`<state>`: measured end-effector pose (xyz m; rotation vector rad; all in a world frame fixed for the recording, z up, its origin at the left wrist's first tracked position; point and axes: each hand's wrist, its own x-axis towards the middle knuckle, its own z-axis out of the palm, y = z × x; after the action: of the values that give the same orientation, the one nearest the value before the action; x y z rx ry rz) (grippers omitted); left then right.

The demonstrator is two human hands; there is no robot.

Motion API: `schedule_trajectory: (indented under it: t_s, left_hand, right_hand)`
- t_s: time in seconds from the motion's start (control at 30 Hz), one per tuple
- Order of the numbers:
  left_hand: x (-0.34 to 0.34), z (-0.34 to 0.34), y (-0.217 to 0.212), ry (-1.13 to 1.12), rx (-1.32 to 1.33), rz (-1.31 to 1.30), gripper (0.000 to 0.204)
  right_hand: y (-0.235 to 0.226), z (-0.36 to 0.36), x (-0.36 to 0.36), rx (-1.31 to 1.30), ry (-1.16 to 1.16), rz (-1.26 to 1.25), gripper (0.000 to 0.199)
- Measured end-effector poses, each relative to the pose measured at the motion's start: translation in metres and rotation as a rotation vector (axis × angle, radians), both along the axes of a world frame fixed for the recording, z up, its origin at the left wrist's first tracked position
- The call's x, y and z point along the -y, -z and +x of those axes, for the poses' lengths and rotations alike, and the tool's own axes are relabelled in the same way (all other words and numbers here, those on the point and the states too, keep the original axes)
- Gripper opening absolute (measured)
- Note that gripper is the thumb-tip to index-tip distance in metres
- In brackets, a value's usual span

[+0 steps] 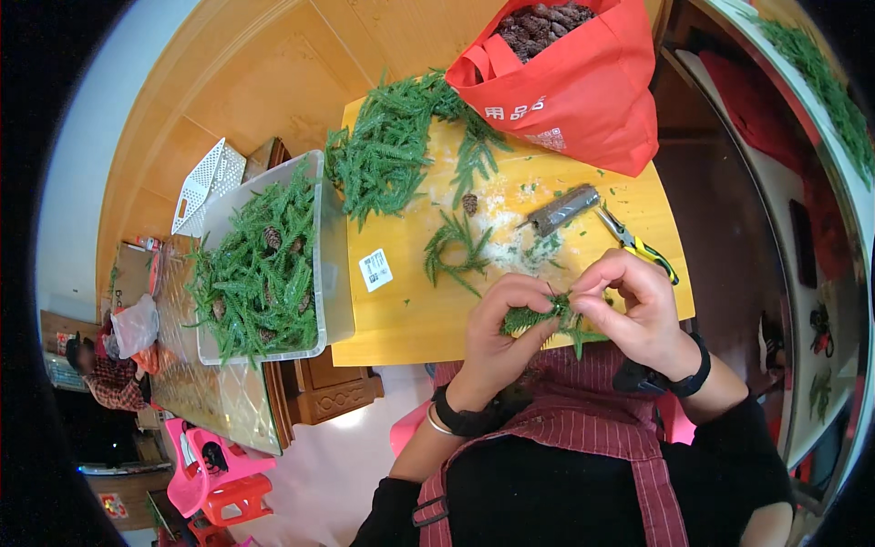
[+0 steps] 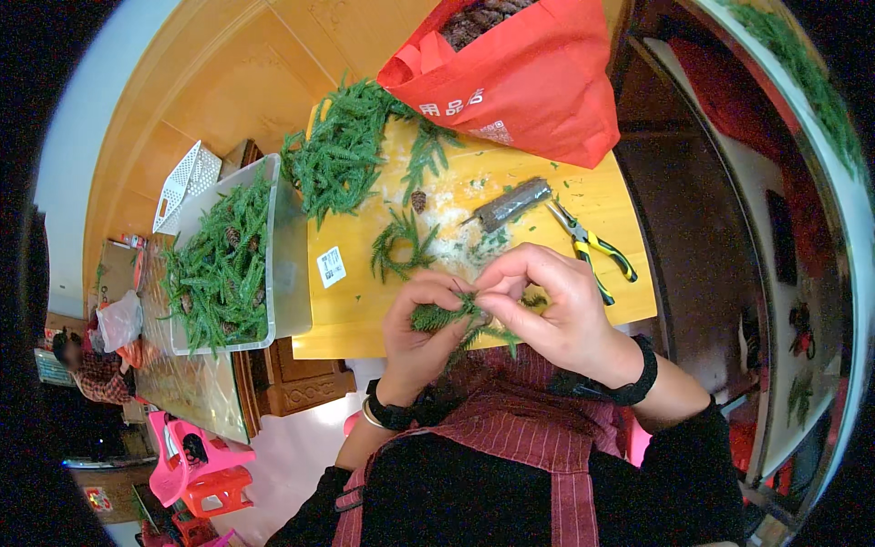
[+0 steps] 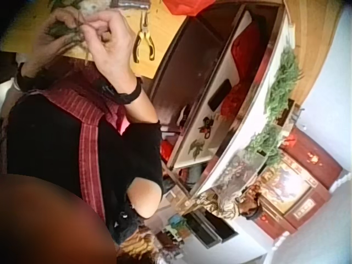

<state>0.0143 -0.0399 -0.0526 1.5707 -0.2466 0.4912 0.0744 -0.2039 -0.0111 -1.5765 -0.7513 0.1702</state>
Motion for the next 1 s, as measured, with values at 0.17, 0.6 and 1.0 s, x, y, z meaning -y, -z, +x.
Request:
schedule_trajectory:
  t_s: [0.17, 0.6, 1.0]
  left_hand:
    - [-0.010, -0.001, -0.004, 0.059, 0.036, 0.044, 0.024]
    - [-0.036, 0.005, -0.018, 0.377, -0.003, -0.096, 0.019]
    - [-0.044, 0.008, -0.004, 0.714, -0.160, -0.603, 0.027]
  right_hand:
    - [0.002, 0.008, 0.017, 0.091, -0.087, 0.023, 0.026]
    - [0.082, 0.036, 0.075, 0.361, 0.307, -0.950, 0.069]
    - [0.020, 0.017, 0.070, -0.631, 0.024, -0.332, 0.009]
